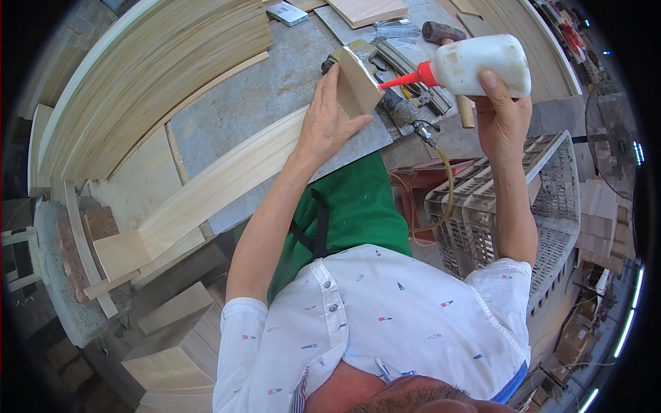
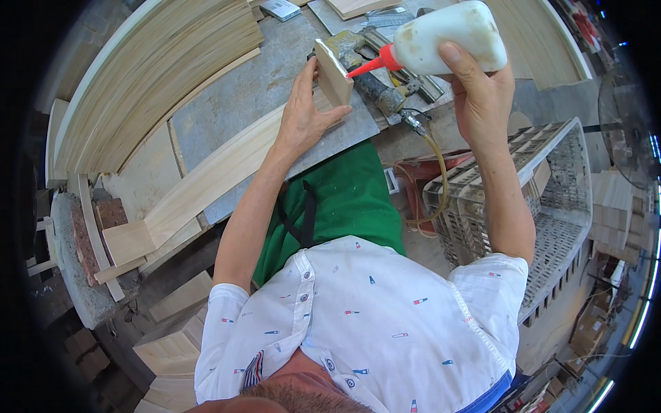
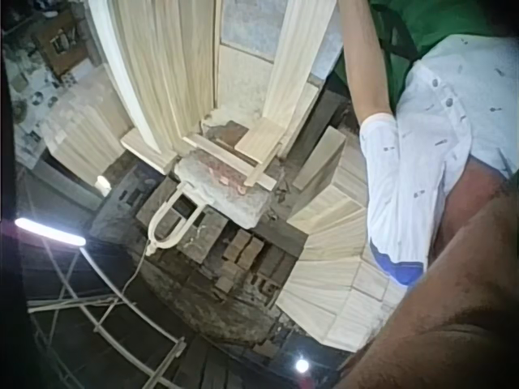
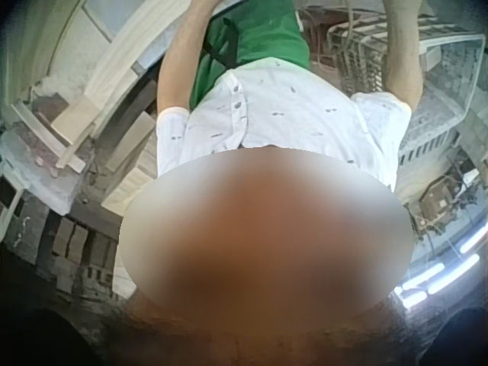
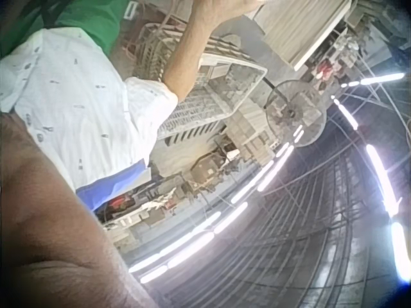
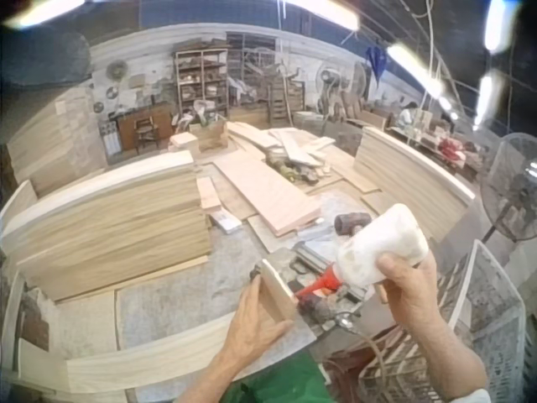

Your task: Assembling wooden boxes by applying glue to joints and securing them with a pneumatic nail gun.

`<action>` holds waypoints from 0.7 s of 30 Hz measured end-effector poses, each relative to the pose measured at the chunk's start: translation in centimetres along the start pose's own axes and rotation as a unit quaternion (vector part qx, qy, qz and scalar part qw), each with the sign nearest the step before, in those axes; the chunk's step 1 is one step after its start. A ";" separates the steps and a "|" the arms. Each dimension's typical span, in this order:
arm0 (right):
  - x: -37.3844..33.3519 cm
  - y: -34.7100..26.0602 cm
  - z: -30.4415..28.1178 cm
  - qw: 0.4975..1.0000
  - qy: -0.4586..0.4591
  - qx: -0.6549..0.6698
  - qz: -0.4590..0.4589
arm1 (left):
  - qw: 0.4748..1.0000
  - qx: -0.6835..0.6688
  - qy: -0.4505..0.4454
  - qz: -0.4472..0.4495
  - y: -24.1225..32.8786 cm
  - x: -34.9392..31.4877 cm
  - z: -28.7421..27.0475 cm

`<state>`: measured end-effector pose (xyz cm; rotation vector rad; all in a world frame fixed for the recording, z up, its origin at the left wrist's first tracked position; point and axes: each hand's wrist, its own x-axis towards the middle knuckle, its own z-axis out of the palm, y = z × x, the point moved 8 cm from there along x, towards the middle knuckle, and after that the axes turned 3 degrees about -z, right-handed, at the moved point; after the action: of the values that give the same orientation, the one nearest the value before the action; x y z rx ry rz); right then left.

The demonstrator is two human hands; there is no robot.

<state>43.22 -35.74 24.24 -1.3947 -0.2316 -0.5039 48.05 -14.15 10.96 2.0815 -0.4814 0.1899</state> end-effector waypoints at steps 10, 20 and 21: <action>5.6 -2.0 0.4 0.999 -0.025 0.024 -0.009 | 0.999 -0.016 0.024 0.035 0.9 -3.1 -2.0; 15.7 12.4 16.4 0.778 -0.388 -0.485 -0.096 | 0.967 0.097 0.162 -0.169 -3.1 -20.3 -15.7; 15.4 14.8 17.9 0.660 -0.450 -0.585 -0.140 | 0.957 0.104 0.178 -0.202 -3.3 -22.2 -16.7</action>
<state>66.01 -20.01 21.25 -2.8750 -1.0886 -0.0910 30.15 7.36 10.11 2.2358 0.1924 0.3759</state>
